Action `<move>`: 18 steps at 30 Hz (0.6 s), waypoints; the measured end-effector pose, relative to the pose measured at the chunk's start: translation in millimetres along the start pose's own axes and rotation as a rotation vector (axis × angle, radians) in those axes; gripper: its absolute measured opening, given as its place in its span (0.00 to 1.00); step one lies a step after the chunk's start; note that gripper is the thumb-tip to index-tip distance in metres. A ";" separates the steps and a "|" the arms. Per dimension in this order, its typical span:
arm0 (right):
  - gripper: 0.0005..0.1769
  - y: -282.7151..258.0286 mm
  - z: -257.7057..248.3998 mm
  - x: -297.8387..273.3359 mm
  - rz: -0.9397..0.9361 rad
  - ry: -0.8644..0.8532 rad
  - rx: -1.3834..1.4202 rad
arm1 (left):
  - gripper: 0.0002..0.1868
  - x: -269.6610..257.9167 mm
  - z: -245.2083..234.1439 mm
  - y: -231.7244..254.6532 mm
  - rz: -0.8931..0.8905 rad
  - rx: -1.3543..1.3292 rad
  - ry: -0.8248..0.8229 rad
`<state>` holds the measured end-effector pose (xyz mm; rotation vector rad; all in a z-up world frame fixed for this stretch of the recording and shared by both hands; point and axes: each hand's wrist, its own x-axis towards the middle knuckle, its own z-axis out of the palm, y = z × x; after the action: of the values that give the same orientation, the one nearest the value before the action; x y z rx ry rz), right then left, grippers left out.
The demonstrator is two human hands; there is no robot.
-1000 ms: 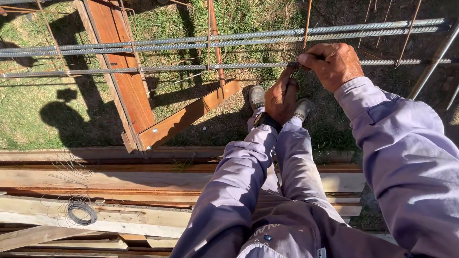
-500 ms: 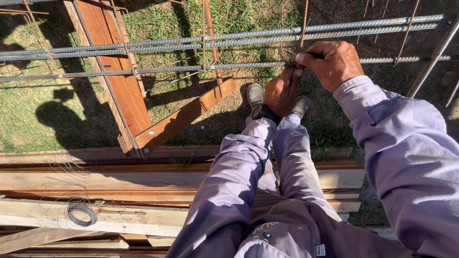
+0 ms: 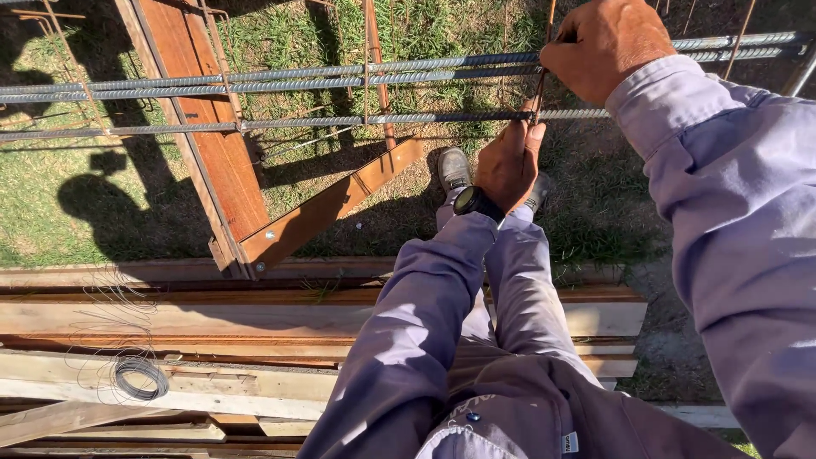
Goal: The person uses a rebar tying tool to twist wire ties around intersecting steel bars, securing a rebar grid. They repeatedly wrap the wire, engage the tool, and twist the ties to fasten the structure.
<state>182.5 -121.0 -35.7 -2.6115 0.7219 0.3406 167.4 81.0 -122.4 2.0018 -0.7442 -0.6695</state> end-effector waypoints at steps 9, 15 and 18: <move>0.28 27.6 41.6 26.6 -0.072 -0.058 -0.162 | 0.17 2.5 -5.7 5.5 -0.005 0.024 -0.052; 0.31 -35.1 -29.4 -15.2 0.046 -0.301 -0.200 | 0.13 2.6 -10.2 3.9 0.107 0.087 0.019; 0.26 -56.7 -44.5 -45.9 0.127 -0.368 -0.008 | 0.10 4.0 -18.7 -2.8 0.186 0.088 0.018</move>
<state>179.9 -76.4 37.1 -2.4151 0.7544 0.8358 183.8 89.5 -116.6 1.9846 -0.9504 -0.5169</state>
